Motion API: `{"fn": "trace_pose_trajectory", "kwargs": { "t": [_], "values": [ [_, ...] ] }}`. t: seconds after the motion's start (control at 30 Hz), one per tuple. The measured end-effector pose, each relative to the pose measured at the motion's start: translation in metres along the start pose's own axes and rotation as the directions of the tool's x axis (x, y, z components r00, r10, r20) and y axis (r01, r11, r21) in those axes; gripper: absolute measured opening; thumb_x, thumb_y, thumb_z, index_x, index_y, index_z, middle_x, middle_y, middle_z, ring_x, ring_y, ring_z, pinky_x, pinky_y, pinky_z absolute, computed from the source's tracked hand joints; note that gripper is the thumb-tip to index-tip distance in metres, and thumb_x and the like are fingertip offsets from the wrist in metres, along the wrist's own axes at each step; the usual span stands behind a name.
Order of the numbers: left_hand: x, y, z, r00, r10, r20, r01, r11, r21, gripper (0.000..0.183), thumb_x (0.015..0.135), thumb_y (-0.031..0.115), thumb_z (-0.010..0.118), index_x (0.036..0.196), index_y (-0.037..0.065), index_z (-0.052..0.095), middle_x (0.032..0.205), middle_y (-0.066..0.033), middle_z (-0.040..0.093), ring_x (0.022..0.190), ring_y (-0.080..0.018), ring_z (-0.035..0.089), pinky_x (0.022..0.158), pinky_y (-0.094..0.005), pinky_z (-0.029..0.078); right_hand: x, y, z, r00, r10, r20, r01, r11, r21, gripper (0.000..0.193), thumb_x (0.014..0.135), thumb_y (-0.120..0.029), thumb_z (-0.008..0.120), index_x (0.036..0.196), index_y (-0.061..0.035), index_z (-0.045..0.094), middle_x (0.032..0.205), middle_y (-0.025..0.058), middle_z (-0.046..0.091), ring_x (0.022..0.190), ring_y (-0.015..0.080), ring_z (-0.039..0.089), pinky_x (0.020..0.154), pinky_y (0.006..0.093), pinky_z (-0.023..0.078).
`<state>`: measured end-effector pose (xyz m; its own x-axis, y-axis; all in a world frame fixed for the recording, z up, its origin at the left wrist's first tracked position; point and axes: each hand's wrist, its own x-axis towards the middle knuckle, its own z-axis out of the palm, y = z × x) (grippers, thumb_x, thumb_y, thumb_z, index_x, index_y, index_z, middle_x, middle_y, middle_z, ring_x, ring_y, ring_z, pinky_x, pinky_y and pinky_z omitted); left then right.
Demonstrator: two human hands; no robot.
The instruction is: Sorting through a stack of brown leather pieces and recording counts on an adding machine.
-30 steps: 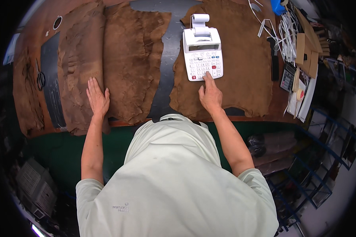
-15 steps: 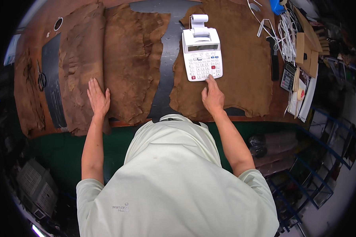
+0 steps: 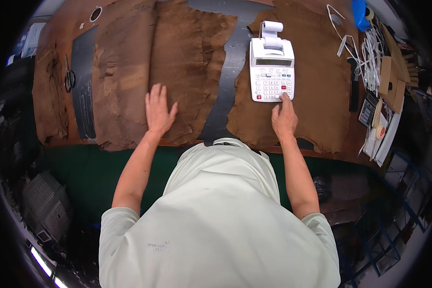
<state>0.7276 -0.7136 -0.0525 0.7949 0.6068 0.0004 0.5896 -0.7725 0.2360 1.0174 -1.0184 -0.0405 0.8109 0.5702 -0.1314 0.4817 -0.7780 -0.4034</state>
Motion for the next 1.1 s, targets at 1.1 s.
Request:
{"fn": "trace_pose_trajectory", "kwargs": {
  "t": [1.1],
  "values": [
    [0.035, 0.091, -0.003, 0.765, -0.643, -0.048, 0.585, 0.723, -0.368, 0.019, 0.089, 0.004, 0.055, 0.107, 0.002, 0.051, 0.104, -0.0215, 0.060, 0.103, -0.0398, 0.064, 0.084, -0.0502, 0.053, -0.014, -0.034, 0.041, 0.864, -0.406, 0.297, 0.263, 0.868, 0.422, 0.031, 0.092, -0.004, 0.059, 0.122, 0.0026, 0.063, 0.096, 0.0174, 0.066, 0.068, 0.0245, 0.055, 0.065, 0.0371, 0.047]
  ]
}}
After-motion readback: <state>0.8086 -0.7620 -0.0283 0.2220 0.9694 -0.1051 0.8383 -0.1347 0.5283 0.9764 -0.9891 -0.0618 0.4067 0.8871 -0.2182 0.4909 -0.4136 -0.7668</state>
